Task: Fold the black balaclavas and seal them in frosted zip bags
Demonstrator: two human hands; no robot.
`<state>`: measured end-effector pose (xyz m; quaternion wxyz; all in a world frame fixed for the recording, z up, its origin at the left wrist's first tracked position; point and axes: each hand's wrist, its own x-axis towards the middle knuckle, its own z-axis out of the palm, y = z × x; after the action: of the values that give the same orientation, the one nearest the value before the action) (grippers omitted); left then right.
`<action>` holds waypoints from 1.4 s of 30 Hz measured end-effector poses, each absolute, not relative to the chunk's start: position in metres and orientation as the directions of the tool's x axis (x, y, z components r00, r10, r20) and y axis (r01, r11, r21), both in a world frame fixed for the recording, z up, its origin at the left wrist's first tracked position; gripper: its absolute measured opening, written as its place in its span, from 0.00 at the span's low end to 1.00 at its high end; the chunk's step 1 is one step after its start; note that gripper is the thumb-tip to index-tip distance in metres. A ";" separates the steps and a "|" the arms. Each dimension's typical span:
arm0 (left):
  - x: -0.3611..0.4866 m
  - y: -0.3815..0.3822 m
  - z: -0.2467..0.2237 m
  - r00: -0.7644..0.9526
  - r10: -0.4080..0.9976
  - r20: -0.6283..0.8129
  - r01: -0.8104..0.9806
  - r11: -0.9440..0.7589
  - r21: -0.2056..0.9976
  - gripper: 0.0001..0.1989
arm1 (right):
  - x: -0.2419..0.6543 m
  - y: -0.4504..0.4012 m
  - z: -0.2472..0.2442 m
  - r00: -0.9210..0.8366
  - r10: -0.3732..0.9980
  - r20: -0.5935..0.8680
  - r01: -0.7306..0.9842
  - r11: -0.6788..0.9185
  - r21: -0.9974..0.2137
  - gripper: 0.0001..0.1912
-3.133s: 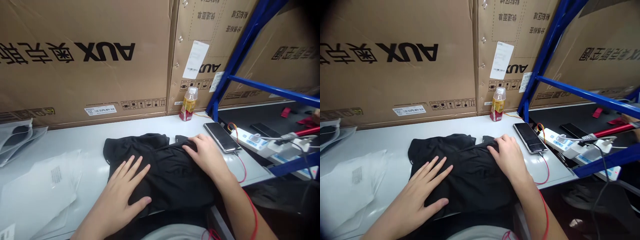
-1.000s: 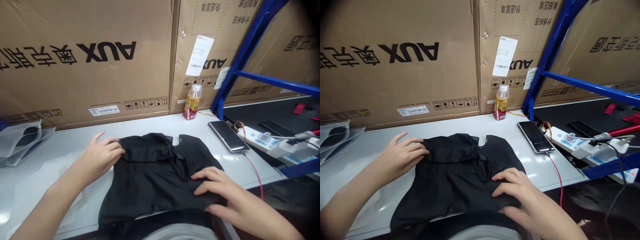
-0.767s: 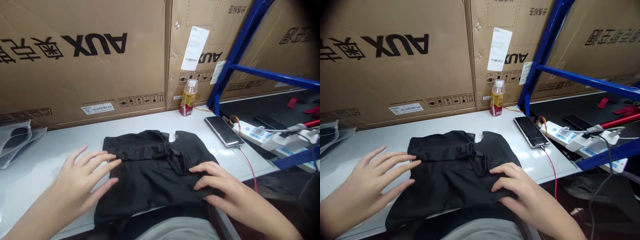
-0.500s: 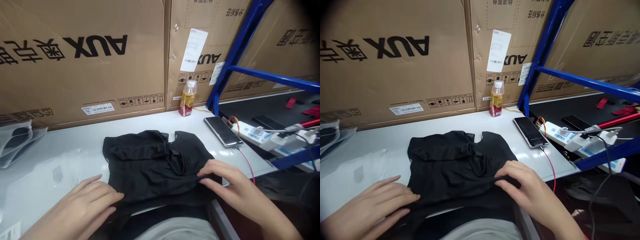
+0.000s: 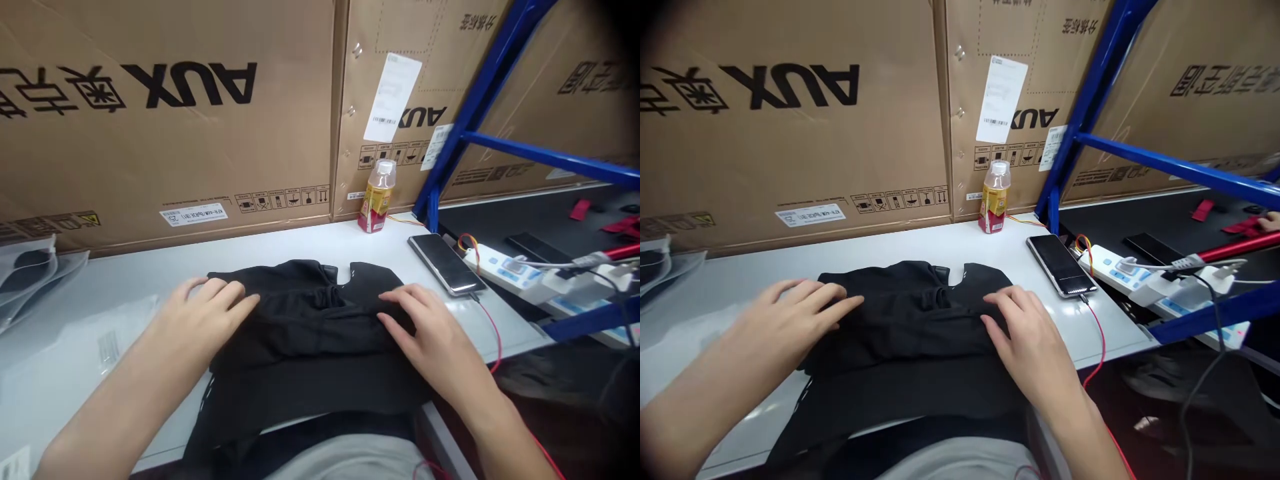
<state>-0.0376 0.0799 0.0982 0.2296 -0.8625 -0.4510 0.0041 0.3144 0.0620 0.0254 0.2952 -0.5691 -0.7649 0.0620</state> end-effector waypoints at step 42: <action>0.043 0.038 0.039 0.583 0.811 0.049 0.797 -0.582 0.159 0.22 | 0.251 0.054 0.058 -0.432 0.831 0.350 0.519 0.546 -0.658 0.15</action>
<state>0.0431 0.0380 0.0388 -0.0598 -0.8876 -0.4531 -0.0581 0.2514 0.0539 0.0576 0.3343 -0.4149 -0.8133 0.2338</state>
